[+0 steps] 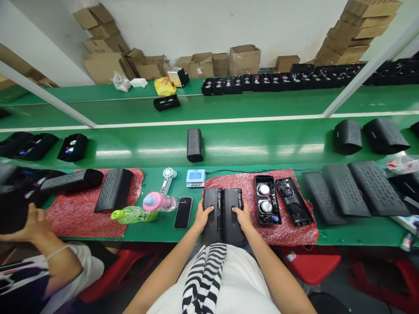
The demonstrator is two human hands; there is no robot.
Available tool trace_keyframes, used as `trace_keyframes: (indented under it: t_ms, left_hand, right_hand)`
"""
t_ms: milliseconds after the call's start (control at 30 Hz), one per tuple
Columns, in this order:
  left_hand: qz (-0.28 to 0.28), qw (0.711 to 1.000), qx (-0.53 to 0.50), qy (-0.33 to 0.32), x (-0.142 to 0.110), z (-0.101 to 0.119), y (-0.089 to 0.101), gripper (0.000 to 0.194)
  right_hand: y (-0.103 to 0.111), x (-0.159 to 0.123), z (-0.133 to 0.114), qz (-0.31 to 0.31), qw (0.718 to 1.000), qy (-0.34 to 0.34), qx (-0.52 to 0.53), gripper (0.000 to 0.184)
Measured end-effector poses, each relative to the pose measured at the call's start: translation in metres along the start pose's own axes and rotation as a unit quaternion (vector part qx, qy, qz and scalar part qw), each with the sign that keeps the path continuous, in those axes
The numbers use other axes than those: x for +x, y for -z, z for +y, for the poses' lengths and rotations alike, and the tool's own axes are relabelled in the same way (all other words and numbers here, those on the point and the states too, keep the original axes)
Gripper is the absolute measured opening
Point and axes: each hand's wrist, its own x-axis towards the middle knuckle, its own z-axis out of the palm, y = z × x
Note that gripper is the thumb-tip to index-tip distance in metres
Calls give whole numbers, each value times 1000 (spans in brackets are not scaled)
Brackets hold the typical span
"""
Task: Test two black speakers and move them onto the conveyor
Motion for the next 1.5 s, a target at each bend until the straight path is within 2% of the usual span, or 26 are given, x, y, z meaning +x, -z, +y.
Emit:
trace_keyframes:
  t_ms: [267,567,800,1333,1500]
  left_hand:
    - [3,1000,-19,17,-1,3,-1,71]
    - [-4,1000,-27,3,2,-3,-1,69]
    - [4,1000,8,-3,6,-10,0,75]
    - [-10,1000,24,-14,8,-10,1,74]
    - [-8,1000,19,-13,8,-9,1,73]
  right_hand:
    - [1,0,2,-13,1000,-11,11,62]
    - [3,3,7,-23,1000,-11,5,64]
    - [2,3,6,-18,999,-26,6,68]
    - [0,1,-1,-31,999,-37,-6,68]
    - [1,1,1,-29,999,-19,-5,64]
